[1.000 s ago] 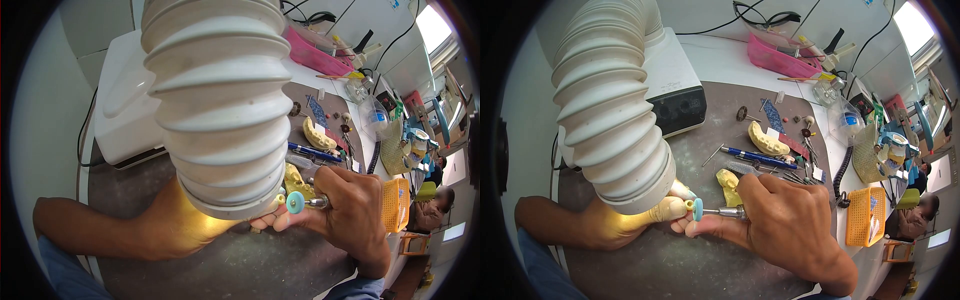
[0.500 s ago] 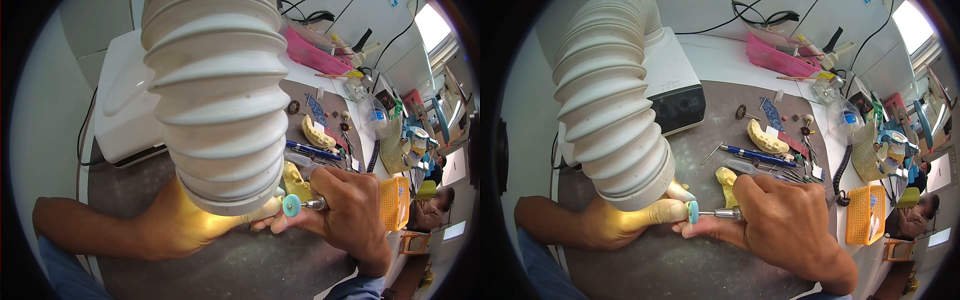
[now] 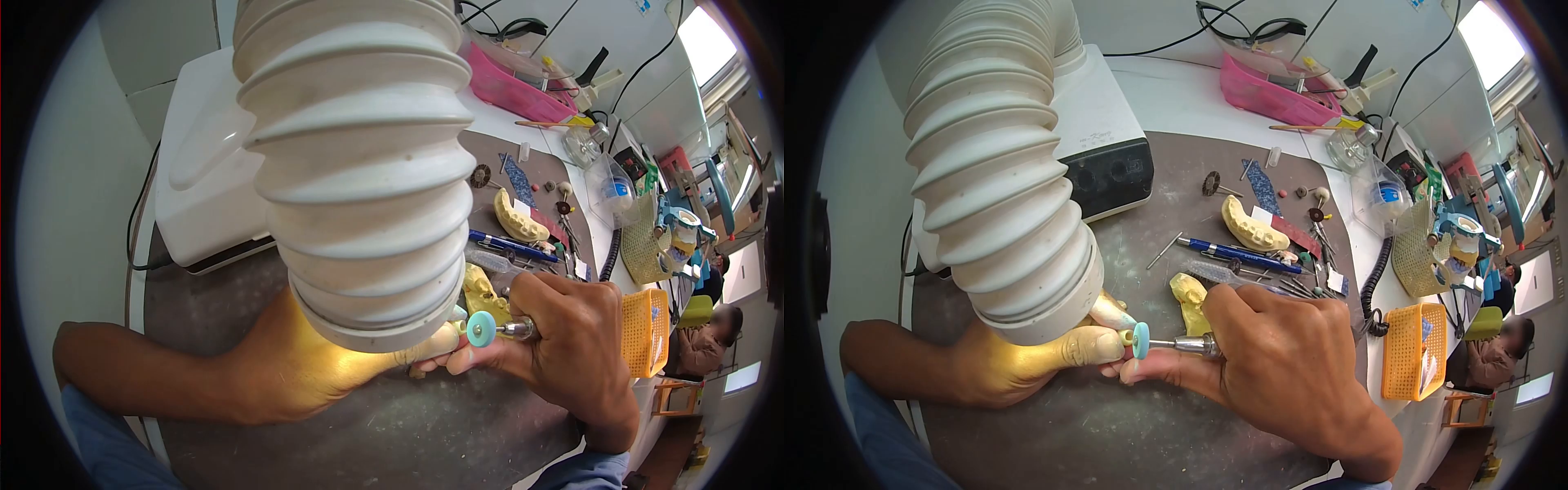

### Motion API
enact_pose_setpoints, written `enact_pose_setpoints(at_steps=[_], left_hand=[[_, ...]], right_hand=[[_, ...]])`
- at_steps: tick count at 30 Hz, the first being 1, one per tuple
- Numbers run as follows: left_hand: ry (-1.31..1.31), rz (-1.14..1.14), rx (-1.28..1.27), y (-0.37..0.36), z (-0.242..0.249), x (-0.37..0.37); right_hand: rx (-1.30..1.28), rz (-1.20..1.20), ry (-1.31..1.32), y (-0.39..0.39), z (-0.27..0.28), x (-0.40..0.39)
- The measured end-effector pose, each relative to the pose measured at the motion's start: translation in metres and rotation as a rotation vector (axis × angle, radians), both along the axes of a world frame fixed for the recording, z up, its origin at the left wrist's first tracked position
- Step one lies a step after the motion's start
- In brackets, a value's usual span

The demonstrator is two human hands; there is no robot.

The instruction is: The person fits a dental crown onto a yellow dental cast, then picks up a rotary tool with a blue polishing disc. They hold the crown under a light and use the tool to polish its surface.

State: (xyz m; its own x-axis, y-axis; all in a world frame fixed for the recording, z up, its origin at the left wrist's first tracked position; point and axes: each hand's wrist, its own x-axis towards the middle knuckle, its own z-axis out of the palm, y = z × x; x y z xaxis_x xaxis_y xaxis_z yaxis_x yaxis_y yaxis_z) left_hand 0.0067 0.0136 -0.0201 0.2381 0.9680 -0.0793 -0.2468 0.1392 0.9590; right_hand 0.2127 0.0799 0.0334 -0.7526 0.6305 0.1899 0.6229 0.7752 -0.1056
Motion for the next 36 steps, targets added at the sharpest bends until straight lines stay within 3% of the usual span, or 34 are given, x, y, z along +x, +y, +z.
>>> enact_pose_setpoints(at_steps=[5, 7, 11, 13, 23, 31, 36], left_hand=[[0.051, -0.011, 0.091, 0.0002, -0.0034, -0.0011], [0.002, 0.028, -0.054, -0.0028, -0.0004, 0.0004], [-0.006, 0.061, -0.03, -0.003, -0.004, 0.0005], [0.195, 0.044, 0.178, -0.0004, -0.0047, -0.0043], [0.194, 0.029, 0.191, 0.0, -0.0029, -0.0037], [-0.001, -0.04, -0.031, -0.0015, -0.0034, -0.0005], [0.001, -0.031, -0.023, -0.0023, -0.0031, 0.0003]], right_hand=[[-0.005, 0.018, 0.017, 0.0, -0.0011, -0.0002], [-0.006, 0.023, 0.02, -0.0005, -0.001, -0.0013], [0.009, 0.049, 0.045, -0.0011, -0.0024, -0.0026], [0.01, 0.051, 0.051, -0.001, -0.002, -0.0026], [0.004, 0.023, 0.018, -0.0006, -0.0024, -0.0018], [0.02, 0.01, 0.031, 0.0023, 0.002, 0.0], [0.007, 0.037, 0.024, 0.0026, 0.0002, -0.0005]])
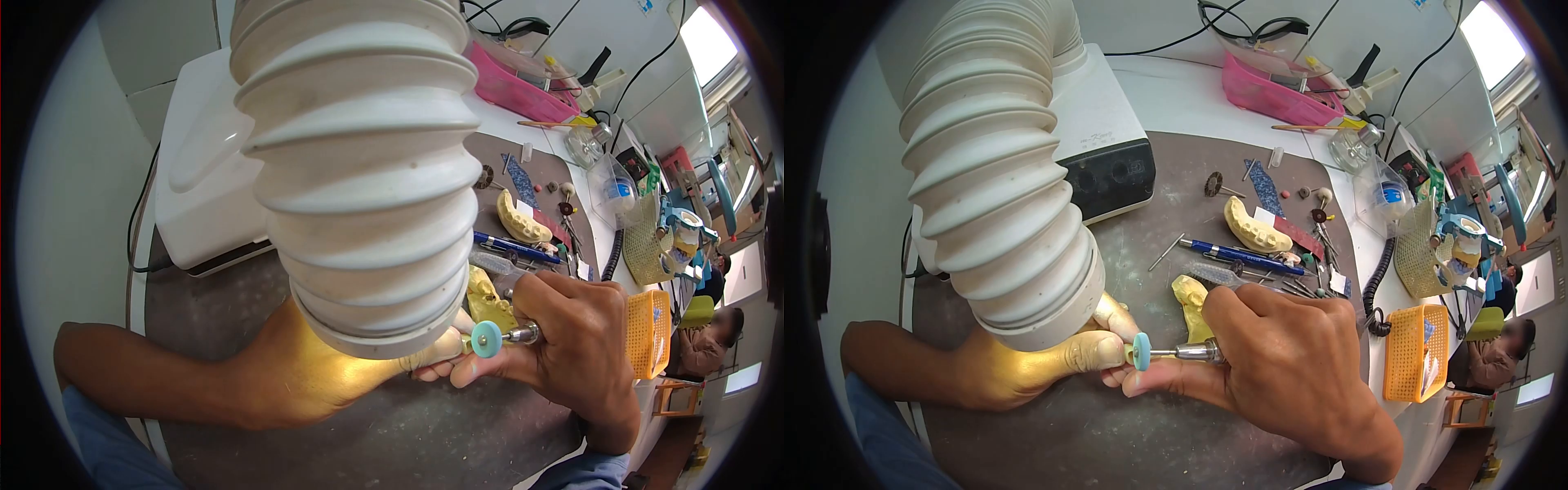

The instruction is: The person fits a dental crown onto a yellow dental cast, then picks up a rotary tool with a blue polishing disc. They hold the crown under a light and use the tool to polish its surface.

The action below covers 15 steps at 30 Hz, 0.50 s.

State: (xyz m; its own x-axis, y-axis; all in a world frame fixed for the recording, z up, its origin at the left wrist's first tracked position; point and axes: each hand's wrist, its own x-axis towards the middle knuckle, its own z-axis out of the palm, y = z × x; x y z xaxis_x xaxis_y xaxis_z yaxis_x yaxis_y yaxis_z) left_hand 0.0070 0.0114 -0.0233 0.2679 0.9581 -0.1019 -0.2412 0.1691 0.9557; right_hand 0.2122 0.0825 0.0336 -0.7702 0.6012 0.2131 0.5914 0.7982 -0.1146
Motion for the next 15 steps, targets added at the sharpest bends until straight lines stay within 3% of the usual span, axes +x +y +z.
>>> enact_pose_setpoints(at_steps=[15], left_hand=[[0.05, 0.037, 0.054, -0.001, -0.006, 0.0]], right_hand=[[0.042, 0.018, 0.113, 0.007, -0.003, 0.005]])
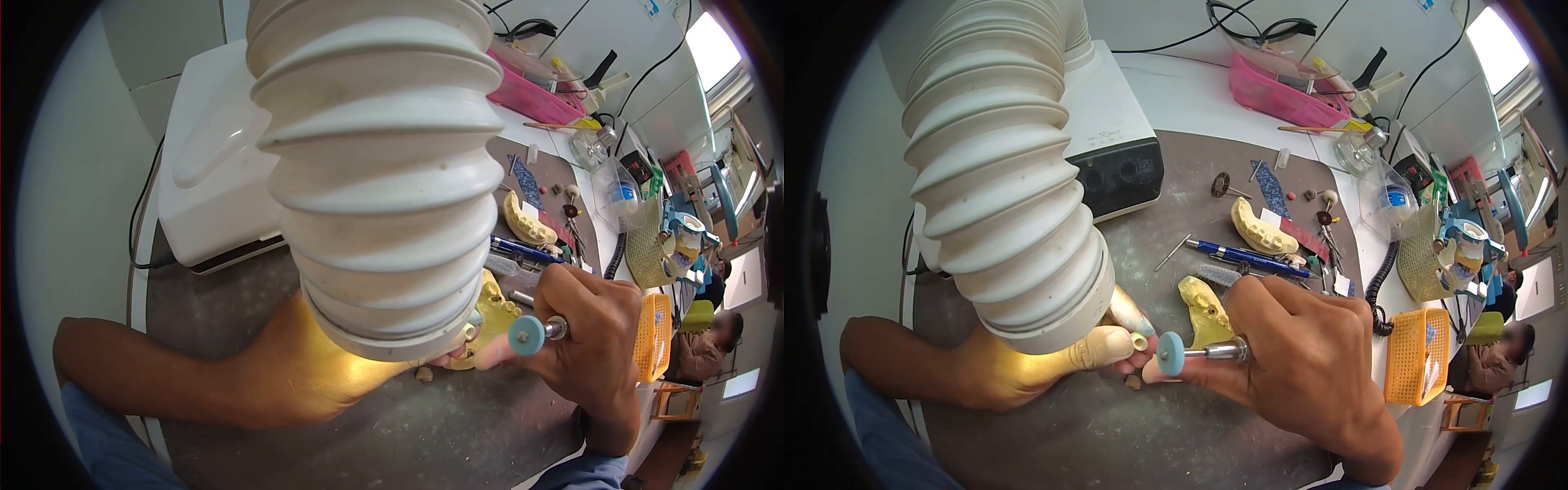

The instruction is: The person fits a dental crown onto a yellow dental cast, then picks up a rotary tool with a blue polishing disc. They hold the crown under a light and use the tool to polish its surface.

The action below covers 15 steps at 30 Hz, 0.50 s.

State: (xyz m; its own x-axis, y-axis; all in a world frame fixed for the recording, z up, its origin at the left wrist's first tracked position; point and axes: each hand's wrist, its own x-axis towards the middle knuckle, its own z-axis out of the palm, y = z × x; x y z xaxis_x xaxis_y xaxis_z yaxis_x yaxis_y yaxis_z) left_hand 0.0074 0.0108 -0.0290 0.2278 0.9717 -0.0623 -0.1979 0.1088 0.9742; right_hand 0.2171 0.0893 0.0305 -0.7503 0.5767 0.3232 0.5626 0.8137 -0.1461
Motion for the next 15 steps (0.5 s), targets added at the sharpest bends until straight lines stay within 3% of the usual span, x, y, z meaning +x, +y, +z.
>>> enact_pose_setpoints(at_steps=[4, 8, 15], left_hand=[[-0.021, 0.089, -0.005, -0.001, 0.008, 0.003], [-0.097, 0.003, -0.011, 0.001, 0.007, 0.002], [0.02, -0.01, 0.017, 0.003, 0.009, -0.002]], right_hand=[[0.0, -0.037, -0.002, -0.005, 0.002, -0.003], [-0.015, -0.017, 0.049, -0.006, -0.003, -0.005], [-0.035, -0.011, 0.048, -0.007, -0.003, -0.006]])
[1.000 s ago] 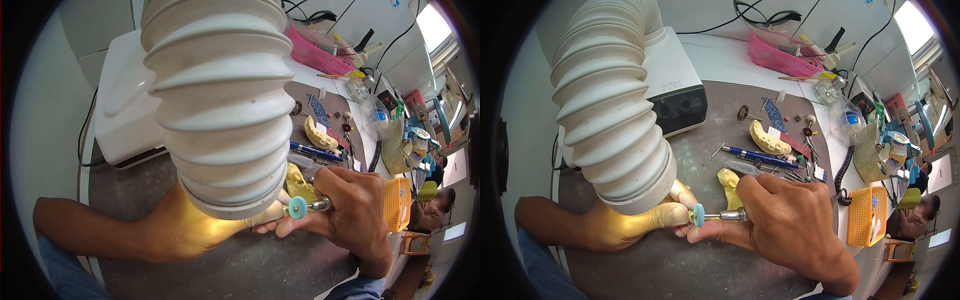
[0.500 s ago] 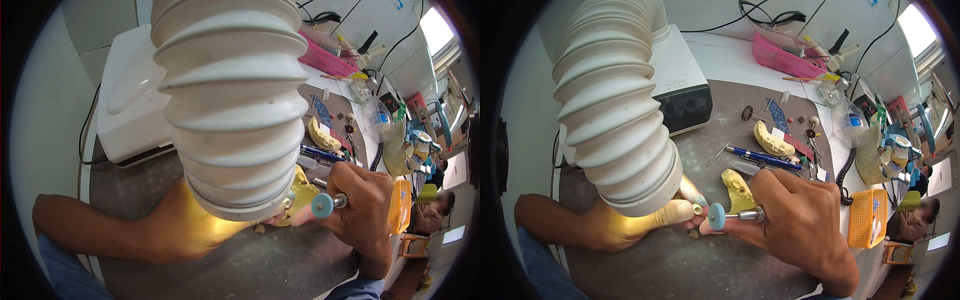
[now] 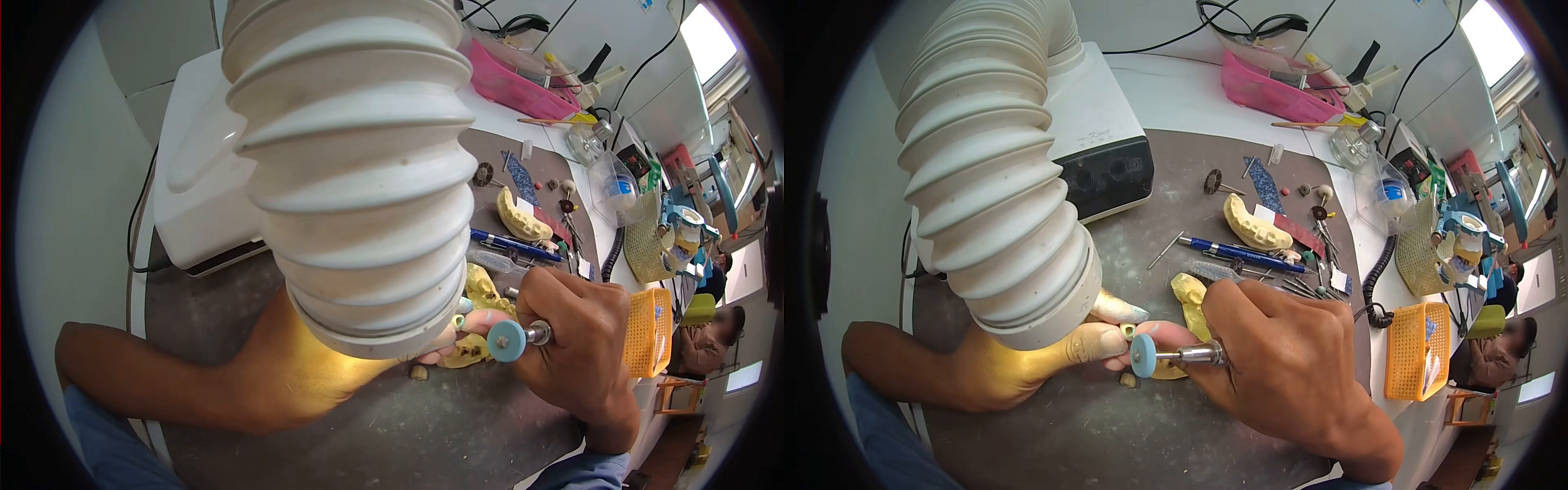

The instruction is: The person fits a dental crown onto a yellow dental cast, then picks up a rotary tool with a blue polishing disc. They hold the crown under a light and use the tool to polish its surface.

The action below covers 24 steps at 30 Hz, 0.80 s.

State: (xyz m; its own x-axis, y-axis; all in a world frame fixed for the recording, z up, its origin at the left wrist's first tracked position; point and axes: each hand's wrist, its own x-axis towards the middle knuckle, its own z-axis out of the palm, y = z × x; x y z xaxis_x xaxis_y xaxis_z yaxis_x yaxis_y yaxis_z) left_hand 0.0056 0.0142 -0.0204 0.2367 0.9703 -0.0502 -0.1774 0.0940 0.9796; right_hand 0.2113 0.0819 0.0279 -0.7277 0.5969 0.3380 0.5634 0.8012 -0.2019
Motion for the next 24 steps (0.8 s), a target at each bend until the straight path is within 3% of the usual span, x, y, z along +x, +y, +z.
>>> enact_pose_setpoints(at_steps=[2, 4, 16, 24], left_hand=[[0.052, -0.003, 0.076, 0.0, -0.005, -0.001], [-0.145, 0.026, -0.153, -0.003, -0.012, 0.002], [-0.246, 0.09, -0.019, -0.003, -0.014, 0.006], [-0.301, 0.062, -0.114, -0.005, -0.014, 0.009]], right_hand=[[-0.003, -0.001, 0.0, 0.0, 0.0, 0.001], [-0.005, 0.0, 0.0, 0.002, 0.001, 0.003], [-0.065, -0.018, -0.108, 0.004, 0.002, 0.001], [-0.189, -0.008, -0.122, 0.005, 0.006, -0.001]])
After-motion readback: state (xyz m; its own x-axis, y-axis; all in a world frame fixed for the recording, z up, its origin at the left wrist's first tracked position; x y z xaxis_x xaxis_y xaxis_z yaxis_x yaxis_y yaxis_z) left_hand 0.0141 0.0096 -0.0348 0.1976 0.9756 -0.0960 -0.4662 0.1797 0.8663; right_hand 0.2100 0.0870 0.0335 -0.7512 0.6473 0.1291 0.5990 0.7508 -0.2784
